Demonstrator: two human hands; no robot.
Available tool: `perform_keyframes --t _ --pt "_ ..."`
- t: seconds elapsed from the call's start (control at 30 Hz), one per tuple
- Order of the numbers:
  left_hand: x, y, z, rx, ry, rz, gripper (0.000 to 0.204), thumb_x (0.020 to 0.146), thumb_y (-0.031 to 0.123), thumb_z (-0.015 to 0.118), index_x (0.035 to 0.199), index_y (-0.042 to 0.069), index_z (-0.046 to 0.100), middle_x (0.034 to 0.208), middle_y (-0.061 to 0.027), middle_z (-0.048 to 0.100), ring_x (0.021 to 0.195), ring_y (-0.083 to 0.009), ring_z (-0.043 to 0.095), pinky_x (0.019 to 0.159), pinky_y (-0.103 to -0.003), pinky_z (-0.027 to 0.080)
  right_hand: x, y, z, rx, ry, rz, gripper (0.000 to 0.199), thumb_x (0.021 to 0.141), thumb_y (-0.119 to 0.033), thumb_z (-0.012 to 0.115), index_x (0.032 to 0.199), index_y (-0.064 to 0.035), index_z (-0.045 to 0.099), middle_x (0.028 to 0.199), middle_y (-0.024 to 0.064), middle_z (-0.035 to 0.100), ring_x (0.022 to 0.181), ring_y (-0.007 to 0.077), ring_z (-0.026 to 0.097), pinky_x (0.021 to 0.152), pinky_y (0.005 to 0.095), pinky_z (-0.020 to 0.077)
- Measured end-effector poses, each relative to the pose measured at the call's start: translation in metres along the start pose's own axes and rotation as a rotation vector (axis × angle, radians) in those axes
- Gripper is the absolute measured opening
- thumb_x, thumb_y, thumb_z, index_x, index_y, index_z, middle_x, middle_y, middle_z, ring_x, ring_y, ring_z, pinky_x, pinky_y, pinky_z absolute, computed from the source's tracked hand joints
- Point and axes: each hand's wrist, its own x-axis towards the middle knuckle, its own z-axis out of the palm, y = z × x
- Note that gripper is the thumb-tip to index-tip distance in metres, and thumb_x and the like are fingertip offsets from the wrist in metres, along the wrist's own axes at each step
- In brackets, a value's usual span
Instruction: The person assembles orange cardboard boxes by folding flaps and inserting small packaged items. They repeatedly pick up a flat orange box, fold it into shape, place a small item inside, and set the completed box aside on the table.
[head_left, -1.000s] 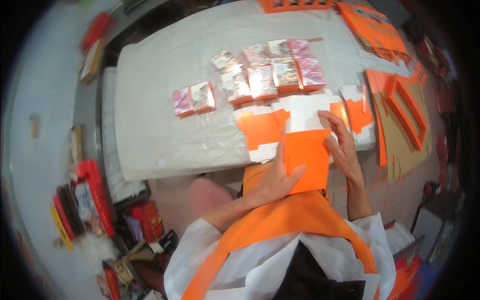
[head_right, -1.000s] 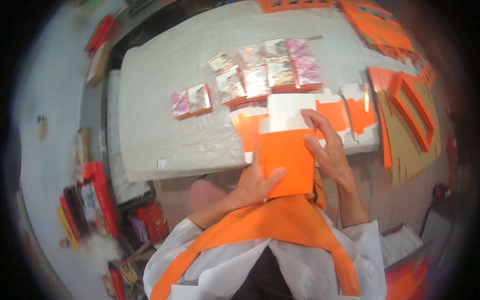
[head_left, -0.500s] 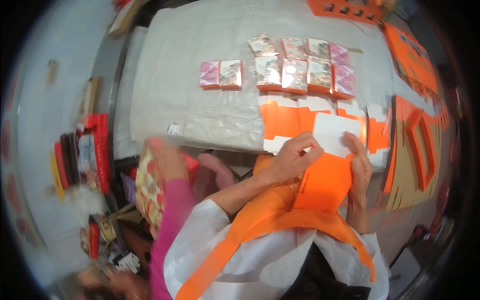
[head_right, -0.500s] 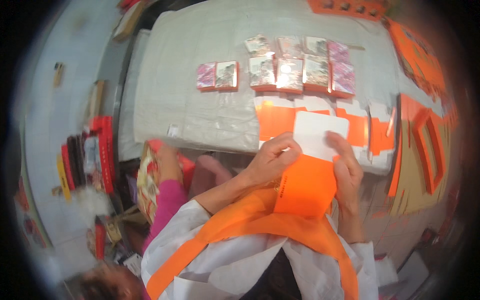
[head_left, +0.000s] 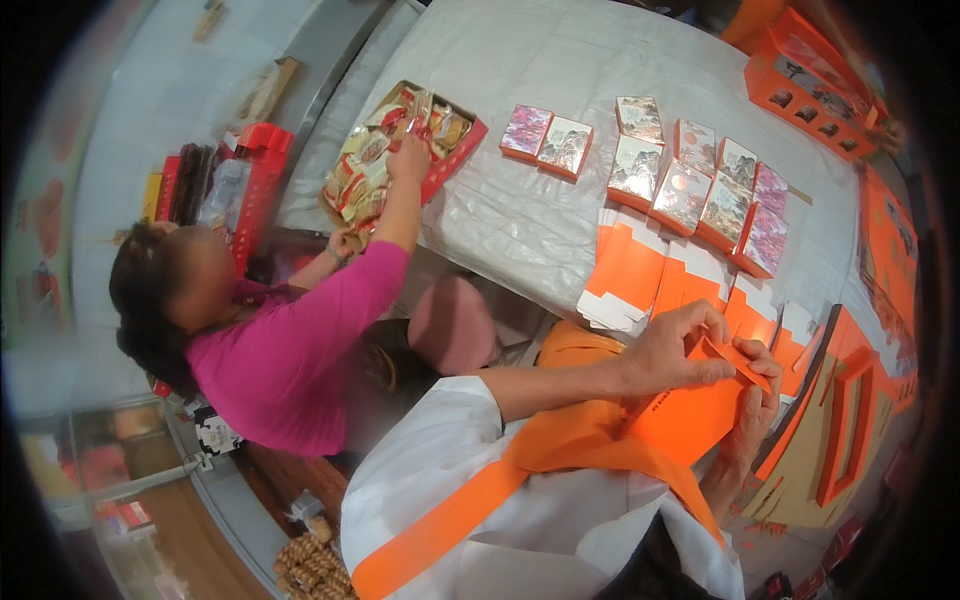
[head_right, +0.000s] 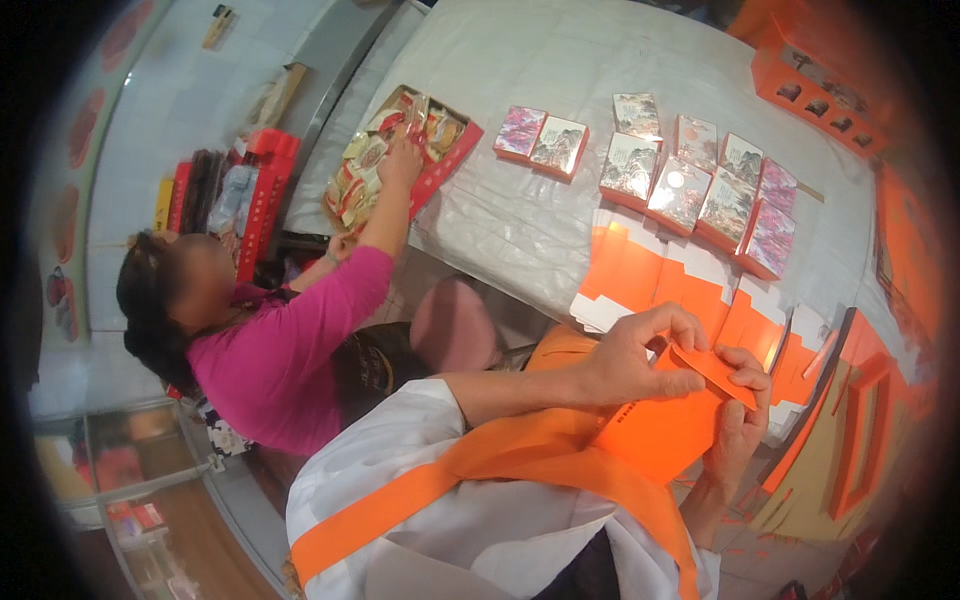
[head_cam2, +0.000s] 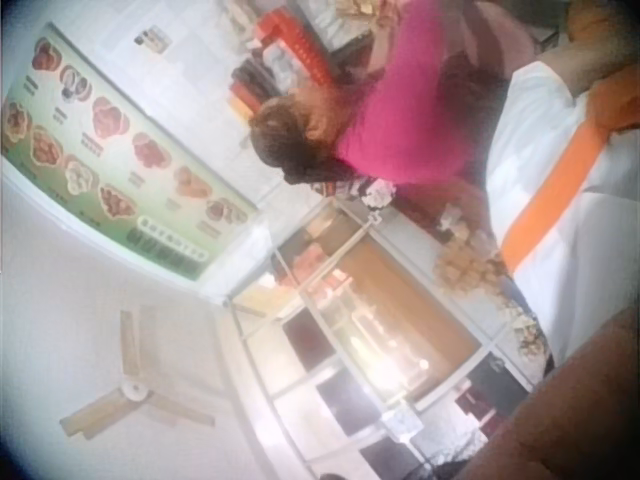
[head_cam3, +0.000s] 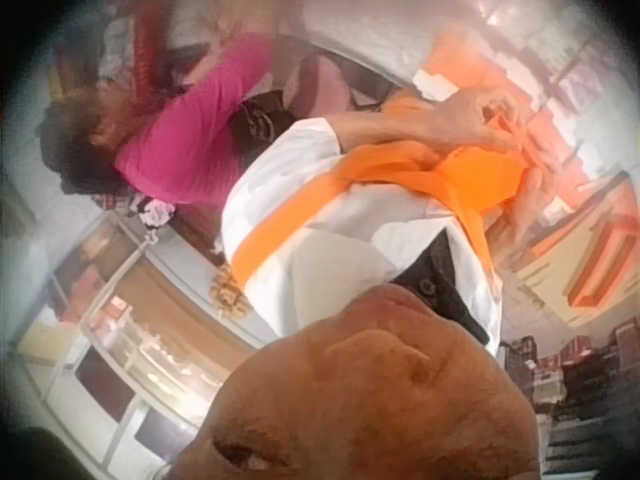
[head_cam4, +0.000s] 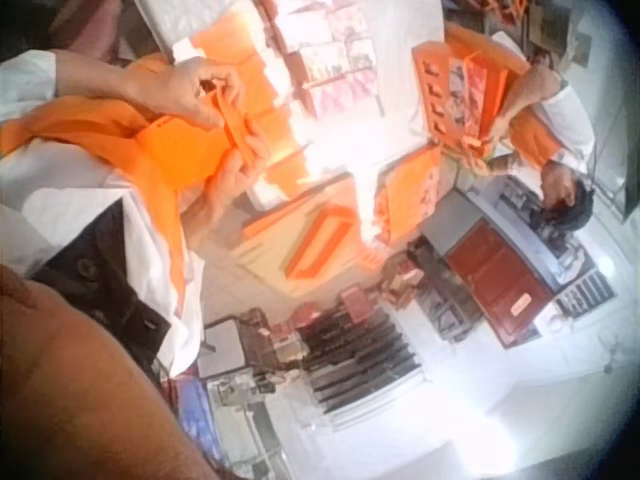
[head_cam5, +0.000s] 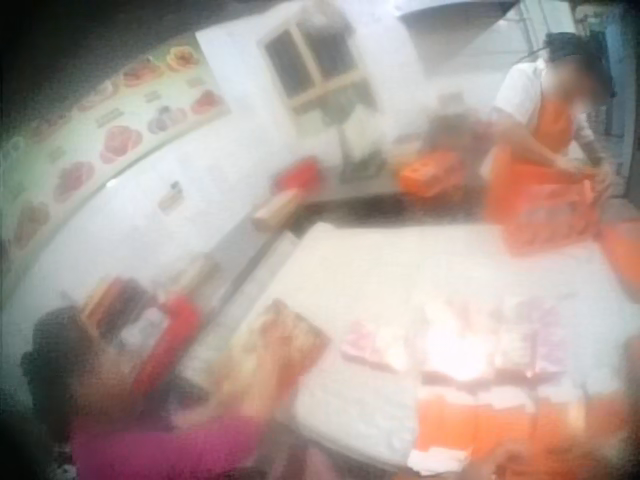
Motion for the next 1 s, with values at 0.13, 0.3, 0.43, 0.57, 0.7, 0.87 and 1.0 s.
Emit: perform_keyframes --t 0.13,0.3,0.43,0.57,0.7,0.87,1.0 --pt "0.002 0.010 0.003 0.093 -0.010 0.025 0.023 0.075 0.011 0.067 0.093 0.007 0.053 0.096 -0.0009 0.059 0.079 -0.0045 0.049 0.061 -0.020 0.038 0.001 -0.004 0.007 0.163 0.027 0.022 0.024 0.088 -0.025 0.053 0.096 -0.0023 0.047 0.109 0.0130 0.051 0.104 0.0207 0.050 0.093 0.0334 0.0385" --pt "0.001 0.019 0.000 0.190 0.008 -0.046 0.022 0.081 0.010 0.060 0.102 0.005 0.056 0.095 -0.0011 0.060 0.082 -0.0039 0.051 0.070 -0.021 0.042 0.003 -0.019 0.015 -0.143 0.109 0.073 0.020 0.090 -0.014 0.047 0.106 -0.0011 0.048 0.111 0.0124 0.052 0.103 0.0193 0.050 0.093 0.0325 0.0387" --pt "0.003 0.015 0.004 0.172 -0.030 0.037 0.018 0.087 0.006 0.052 0.104 0.001 0.056 0.100 -0.0010 0.059 0.083 -0.0035 0.051 0.074 -0.019 0.043 0.004 -0.017 0.012 -0.208 0.044 0.028 0.017 0.091 -0.009 0.044 0.103 -0.0007 0.052 0.111 0.0098 0.053 0.104 0.0165 0.050 0.092 0.0298 0.0382" --pt "0.005 0.016 0.002 0.163 -0.050 -0.099 0.018 0.088 0.005 0.050 0.104 0.000 0.057 0.101 -0.0018 0.059 0.085 -0.0046 0.052 0.074 -0.019 0.043 0.004 -0.012 0.010 -0.102 0.030 0.082 0.018 0.093 -0.012 0.039 0.099 -0.0006 0.053 0.110 0.0123 0.053 0.101 0.0179 0.052 0.091 0.0323 0.0404" --pt "0.002 0.013 -0.002 0.204 -0.076 -0.023 0.017 0.088 0.005 0.050 0.101 0.000 0.059 0.100 -0.0034 0.059 0.087 -0.0078 0.053 0.076 -0.022 0.043 0.005 -0.010 0.010 -0.105 0.025 0.048 0.020 0.093 -0.010 0.039 0.095 -0.0011 0.057 0.108 0.0100 0.056 0.104 0.0179 0.051 0.092 0.0308 0.0385" --pt "-0.009 0.001 -0.004 0.272 0.040 0.106 0.014 0.087 0.004 0.051 0.095 -0.001 0.061 0.098 -0.0076 0.061 0.093 -0.0163 0.056 0.082 -0.028 0.044 0.002 -0.001 0.007 -0.146 0.024 0.099 0.023 0.093 -0.010 0.038 0.093 0.0002 0.059 0.106 0.0099 0.058 0.104 0.0186 0.051 0.091 0.0309 0.0386" --pt "-0.022 0.005 -0.026 0.279 0.112 0.165 0.011 0.083 0.006 0.056 0.091 0.000 0.061 0.098 -0.0104 0.062 0.095 -0.0208 0.057 0.084 -0.029 0.044 0.006 0.014 0.024 -0.147 -0.069 0.123 0.025 0.093 -0.009 0.040 0.086 0.0025 0.061 0.107 0.0128 0.057 0.102 0.0205 0.052 0.088 0.0329 0.0409"
